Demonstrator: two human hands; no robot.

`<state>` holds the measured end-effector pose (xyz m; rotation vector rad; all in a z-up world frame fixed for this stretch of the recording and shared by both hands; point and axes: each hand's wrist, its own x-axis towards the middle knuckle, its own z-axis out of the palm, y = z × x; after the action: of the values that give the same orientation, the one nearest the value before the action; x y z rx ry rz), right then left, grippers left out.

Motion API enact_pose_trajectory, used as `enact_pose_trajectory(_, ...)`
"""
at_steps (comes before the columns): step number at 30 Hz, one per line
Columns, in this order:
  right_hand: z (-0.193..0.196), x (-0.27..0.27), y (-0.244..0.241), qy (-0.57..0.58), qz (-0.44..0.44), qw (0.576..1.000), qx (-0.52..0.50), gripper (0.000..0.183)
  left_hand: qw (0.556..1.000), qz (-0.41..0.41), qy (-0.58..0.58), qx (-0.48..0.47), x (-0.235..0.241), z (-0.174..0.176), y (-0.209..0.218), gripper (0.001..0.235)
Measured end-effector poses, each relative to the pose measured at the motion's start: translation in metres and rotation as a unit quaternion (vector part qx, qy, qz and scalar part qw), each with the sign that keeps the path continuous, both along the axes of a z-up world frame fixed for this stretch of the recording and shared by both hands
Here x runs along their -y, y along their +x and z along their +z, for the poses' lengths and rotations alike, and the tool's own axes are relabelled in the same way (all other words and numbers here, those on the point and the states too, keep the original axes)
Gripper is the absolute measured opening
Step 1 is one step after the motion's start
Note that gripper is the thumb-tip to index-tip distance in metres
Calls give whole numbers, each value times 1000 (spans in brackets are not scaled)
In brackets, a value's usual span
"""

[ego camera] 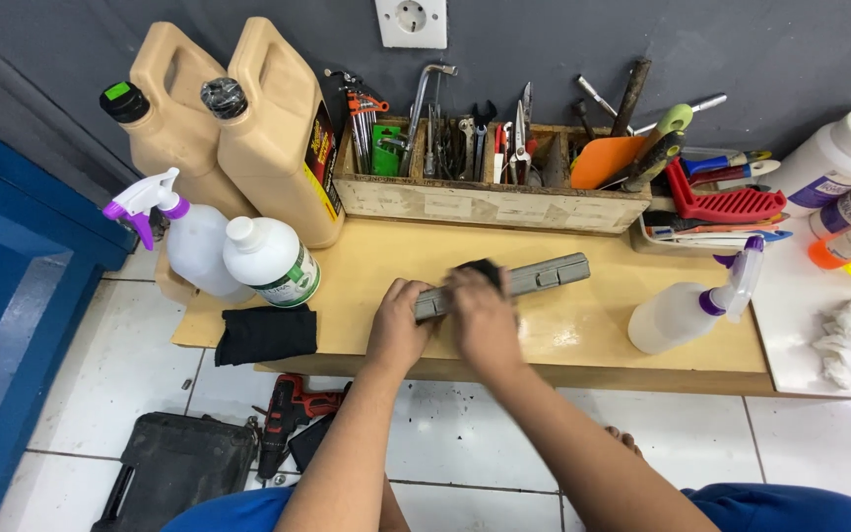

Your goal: The person is cleaning a component, inspecting a power tool, and selecting small parts from a tool case at a workbench.

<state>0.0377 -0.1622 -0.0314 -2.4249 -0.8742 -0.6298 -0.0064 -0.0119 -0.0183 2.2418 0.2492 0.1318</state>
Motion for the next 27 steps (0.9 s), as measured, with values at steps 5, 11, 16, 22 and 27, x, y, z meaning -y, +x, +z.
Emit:
enact_pose_trajectory(5,9,-1,-12,-38,37,998,22,31,1000,0,11,9,1,5,0,35)
enact_pose_trajectory(11,-9,61,28,-44,-16,999,6,42,1000,9,1,14,3,1,4,36)
enact_pose_trajectory(16,16,105,36,163,-89,968,-166,36,999,29,-4,25,-1,-1,9,39)
enact_pose_trajectory(22,56,118,27,338,-194,899,-199,29,997,56,-19,42,-9,-6,18,41)
enact_pose_trajectory(27,37,116,32,57,-230,918,-317,46,996,72,-30,49,-11,-3,20,38)
